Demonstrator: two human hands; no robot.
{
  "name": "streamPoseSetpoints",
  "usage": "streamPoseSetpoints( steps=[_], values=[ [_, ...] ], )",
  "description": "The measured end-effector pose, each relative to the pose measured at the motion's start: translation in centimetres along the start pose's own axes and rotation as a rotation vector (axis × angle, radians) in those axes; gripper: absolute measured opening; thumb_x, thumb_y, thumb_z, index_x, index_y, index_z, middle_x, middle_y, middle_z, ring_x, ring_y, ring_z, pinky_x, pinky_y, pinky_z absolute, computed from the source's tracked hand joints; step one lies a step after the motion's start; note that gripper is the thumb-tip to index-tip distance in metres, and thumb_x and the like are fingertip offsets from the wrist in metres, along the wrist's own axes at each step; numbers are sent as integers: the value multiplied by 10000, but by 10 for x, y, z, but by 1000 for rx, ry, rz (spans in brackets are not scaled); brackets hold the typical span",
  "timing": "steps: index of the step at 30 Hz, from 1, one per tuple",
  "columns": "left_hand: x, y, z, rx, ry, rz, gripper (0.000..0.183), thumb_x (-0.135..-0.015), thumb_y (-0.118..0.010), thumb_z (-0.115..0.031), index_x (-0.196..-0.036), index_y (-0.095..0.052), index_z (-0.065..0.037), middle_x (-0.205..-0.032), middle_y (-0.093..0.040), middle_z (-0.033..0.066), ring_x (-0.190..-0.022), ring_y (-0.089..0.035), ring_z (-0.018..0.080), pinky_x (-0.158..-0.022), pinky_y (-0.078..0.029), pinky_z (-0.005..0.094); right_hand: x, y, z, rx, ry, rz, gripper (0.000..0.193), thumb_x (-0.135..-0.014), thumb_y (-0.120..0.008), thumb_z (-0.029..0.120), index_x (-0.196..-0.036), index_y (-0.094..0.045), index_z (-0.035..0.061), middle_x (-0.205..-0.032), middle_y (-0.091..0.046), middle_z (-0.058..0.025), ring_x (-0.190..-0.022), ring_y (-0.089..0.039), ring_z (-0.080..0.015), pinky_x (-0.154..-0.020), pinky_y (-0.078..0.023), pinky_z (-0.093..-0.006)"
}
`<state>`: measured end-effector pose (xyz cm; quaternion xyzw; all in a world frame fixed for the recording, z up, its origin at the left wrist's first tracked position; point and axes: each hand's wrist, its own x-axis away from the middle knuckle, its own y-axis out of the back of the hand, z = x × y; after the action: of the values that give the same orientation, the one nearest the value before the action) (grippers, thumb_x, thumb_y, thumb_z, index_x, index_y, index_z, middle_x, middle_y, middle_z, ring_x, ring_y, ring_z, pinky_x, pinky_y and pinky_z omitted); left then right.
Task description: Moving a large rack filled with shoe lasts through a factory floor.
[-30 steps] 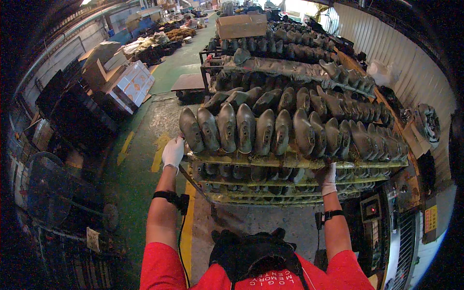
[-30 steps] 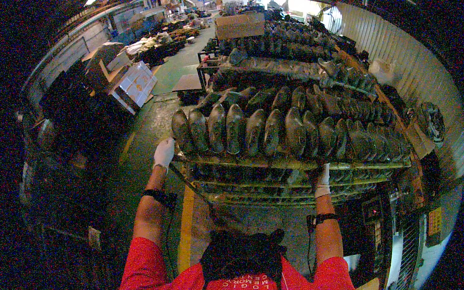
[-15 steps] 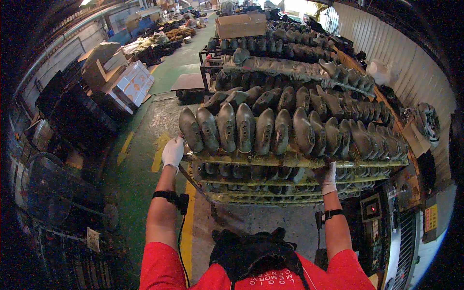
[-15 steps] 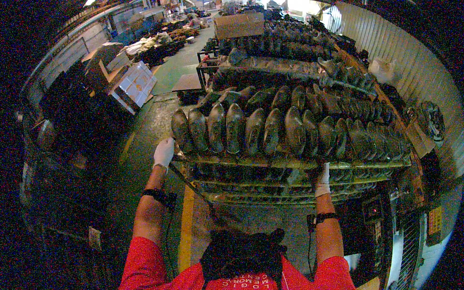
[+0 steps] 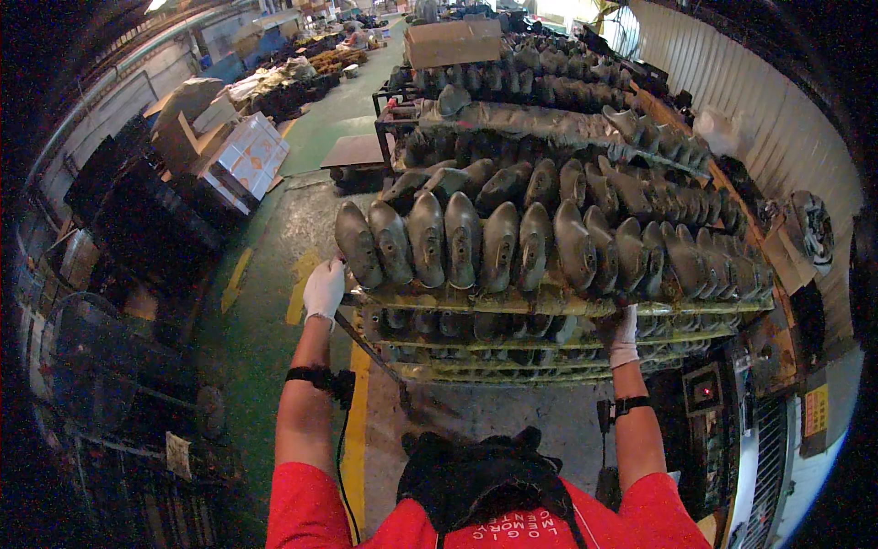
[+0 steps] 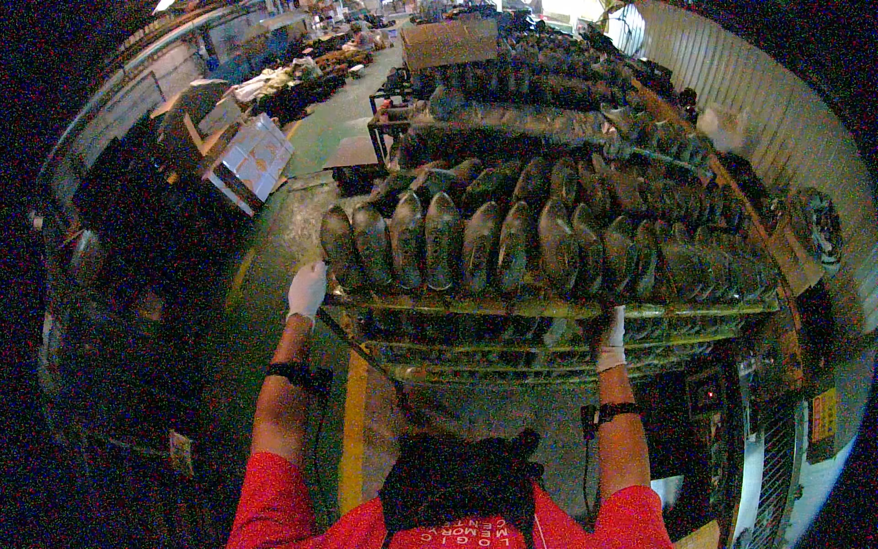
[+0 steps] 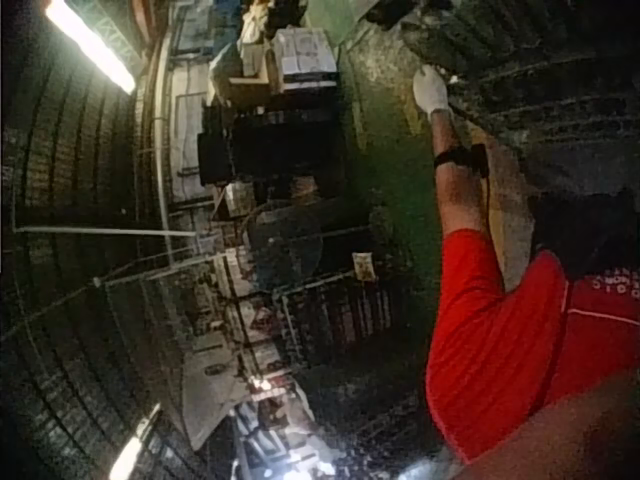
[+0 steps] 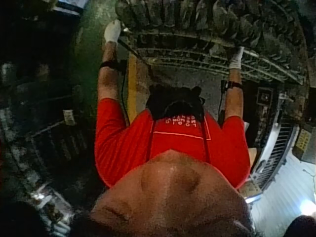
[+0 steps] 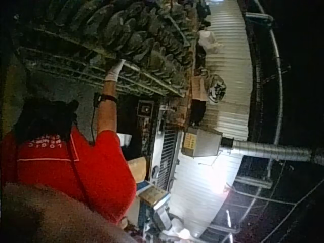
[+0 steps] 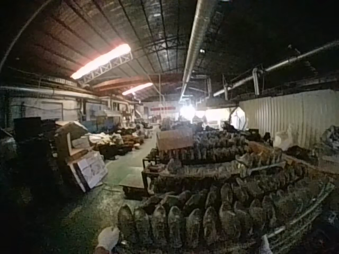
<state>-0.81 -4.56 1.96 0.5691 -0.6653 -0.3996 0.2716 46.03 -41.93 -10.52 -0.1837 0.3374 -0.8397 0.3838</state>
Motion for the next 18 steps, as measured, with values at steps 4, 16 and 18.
streamPoseSetpoints(
  steps=[4,16,18],
  values=[
    [2,1,-2,13,9,-23,538,-883,-333,-446,-999,-621,-7,-1016,-614,239,-998,-561,399,-843,-417,454,4,-5,3,5,-3,-127,578,-815,-513,514,-1252,-491,137,-1274,-488,-68,-1159,-458,-297,-921,-373,-538],
    [12,12,-18,32,78,-20,497,-884,-360,-434,-1031,-610,-30,-1049,-605,230,-1008,-551,396,-844,-419,449,11,-22,6,-51,18,-4,508,-820,-538,424,-1220,-510,112,-1238,-513,-67,-1152,-476,-287,-978,-376,-492],
    [11,11,-18,22,98,-8,521,-882,-355,-457,-1034,-606,-26,-1045,-609,222,-1009,-555,384,-838,-418,438,10,-13,4,-66,38,17,501,-822,-539,406,-1222,-508,107,-1242,-512,-69,-1153,-477,-285,-976,-382,-482]
  ],
)
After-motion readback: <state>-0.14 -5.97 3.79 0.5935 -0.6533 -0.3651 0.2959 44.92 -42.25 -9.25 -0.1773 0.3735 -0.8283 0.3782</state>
